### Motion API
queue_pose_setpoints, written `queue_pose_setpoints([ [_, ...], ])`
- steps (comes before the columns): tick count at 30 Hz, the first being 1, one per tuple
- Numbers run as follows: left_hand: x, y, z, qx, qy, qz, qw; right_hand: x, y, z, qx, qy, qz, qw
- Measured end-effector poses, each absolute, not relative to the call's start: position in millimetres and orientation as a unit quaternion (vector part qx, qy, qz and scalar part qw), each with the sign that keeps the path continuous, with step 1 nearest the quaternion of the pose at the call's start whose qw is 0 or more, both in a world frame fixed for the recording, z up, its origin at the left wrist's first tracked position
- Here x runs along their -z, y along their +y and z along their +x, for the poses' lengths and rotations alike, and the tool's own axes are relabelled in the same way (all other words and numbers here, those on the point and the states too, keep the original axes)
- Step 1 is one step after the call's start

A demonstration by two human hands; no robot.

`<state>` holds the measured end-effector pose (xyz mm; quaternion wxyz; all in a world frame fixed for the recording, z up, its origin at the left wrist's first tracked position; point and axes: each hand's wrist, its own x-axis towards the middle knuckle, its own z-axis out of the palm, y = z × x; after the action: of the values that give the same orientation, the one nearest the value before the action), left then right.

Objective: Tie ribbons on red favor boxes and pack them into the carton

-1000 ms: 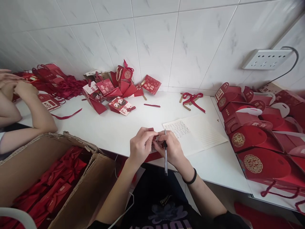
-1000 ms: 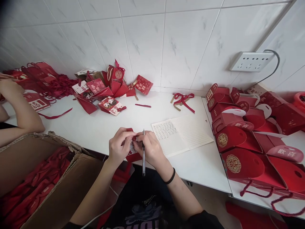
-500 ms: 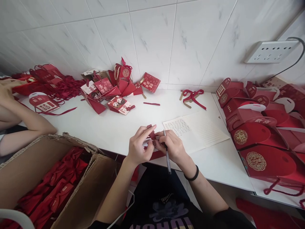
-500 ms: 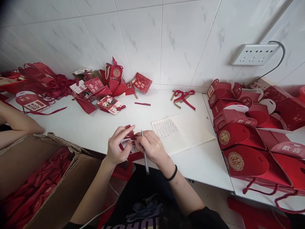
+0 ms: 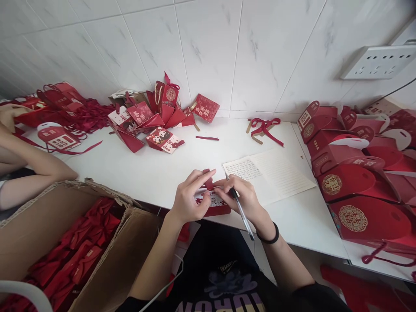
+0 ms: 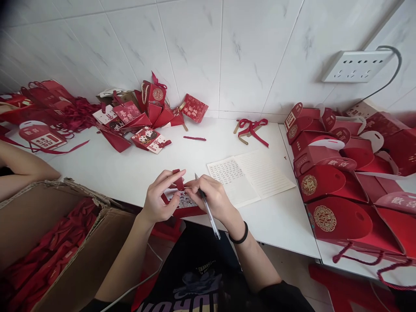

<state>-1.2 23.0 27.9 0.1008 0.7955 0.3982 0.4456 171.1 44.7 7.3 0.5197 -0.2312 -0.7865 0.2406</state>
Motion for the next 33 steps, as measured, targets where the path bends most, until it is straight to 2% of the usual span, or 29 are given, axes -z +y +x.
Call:
queue_pose_setpoints([
  [16, -36, 26, -10, -0.391, 0.385, 0.822, 0.149, -3, 44, 168, -0.334, -0.747, -0.246, 0.52],
  [21, -20, 28, -11, -0.475, 0.353, 0.794, 0.139, -3, 44, 169, -0.343, -0.749, -0.242, 0.512],
  [26, -6, 27, -2, -0.584, 0.351, 0.7, 0.214, -5, 44, 169, -0.332, -0.755, -0.236, 0.514],
  [33, -8, 25, 2, -0.568, 0.408, 0.65, 0.297, -12, 48, 174, -0.345, -0.773, -0.234, 0.479],
])
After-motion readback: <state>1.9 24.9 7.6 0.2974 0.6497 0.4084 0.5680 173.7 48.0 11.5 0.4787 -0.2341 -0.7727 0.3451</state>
